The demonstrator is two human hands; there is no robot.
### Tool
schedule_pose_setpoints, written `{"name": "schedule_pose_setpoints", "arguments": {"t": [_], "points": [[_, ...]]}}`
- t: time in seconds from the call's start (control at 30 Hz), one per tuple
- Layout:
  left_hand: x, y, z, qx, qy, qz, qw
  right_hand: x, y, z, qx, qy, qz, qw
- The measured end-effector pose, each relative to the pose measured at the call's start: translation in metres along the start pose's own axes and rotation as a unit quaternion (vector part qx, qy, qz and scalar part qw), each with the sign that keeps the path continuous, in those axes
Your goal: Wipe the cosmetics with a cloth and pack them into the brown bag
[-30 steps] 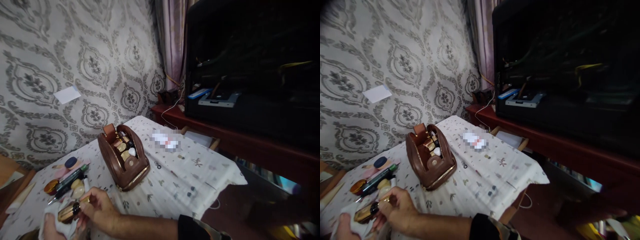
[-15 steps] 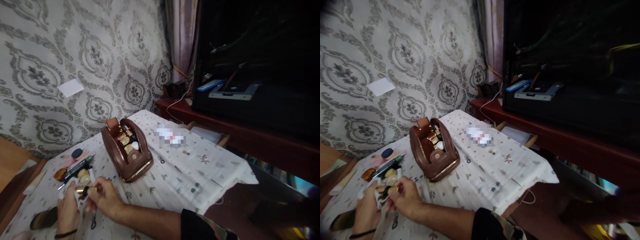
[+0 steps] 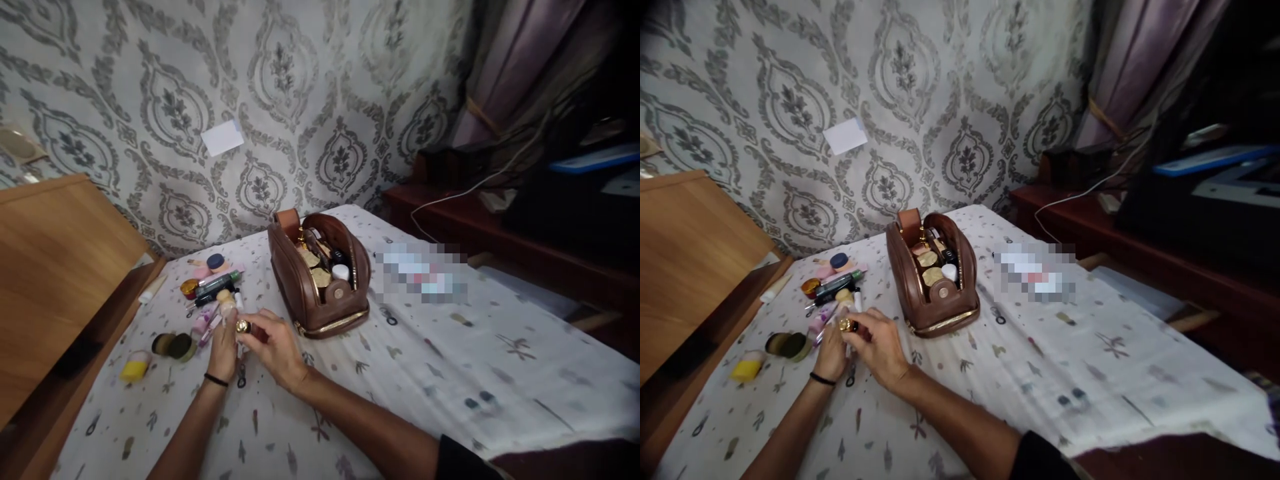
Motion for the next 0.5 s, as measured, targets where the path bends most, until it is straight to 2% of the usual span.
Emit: {"name": "schedule_pose_setpoints", "arguments": {"t": [0.07, 0.2, 0.27, 0.37, 0.43, 0.5], "points": [[0.004, 0.001, 0.001, 0.005, -0.006, 0.022, 1.000, -0.001, 0.000, 0.001, -0.014, 0.030, 0.003, 0.999], [-0.006, 0.001, 0.002, -0.029, -0.030, -0.039, 0.998, -0.007, -0.002, 0.001, -0.037, 0.098, -0.003, 0.994], [-0.009, 0.004, -0.001, -0.025, -0.022, -0.051, 0.998, -0.007, -0.003, -0.003, -0.027, 0.154, 0.012, 0.988], [-0.003, 0.013, -0.014, 0.058, -0.024, -0.015, 0.998, -0.003, -0.002, -0.012, 0.005, 0.253, 0.066, 0.965], [0.007, 0.021, -0.022, 0.129, -0.068, 0.017, 0.989, 0.003, 0.001, -0.019, 0.012, 0.299, 0.106, 0.948], [0.016, 0.027, -0.024, 0.166, -0.122, 0.036, 0.978, 0.008, 0.003, -0.023, 0.005, 0.321, 0.128, 0.938]]}}
Point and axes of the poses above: each hand's wrist, its own y-axis away from the middle knuckle, its own x-axis out of the palm, z = x × y, the point moved 8 cm from there along -y, towards the middle knuckle, and after that the axes turned 12 degrees about -x, right-handed, at the moved point
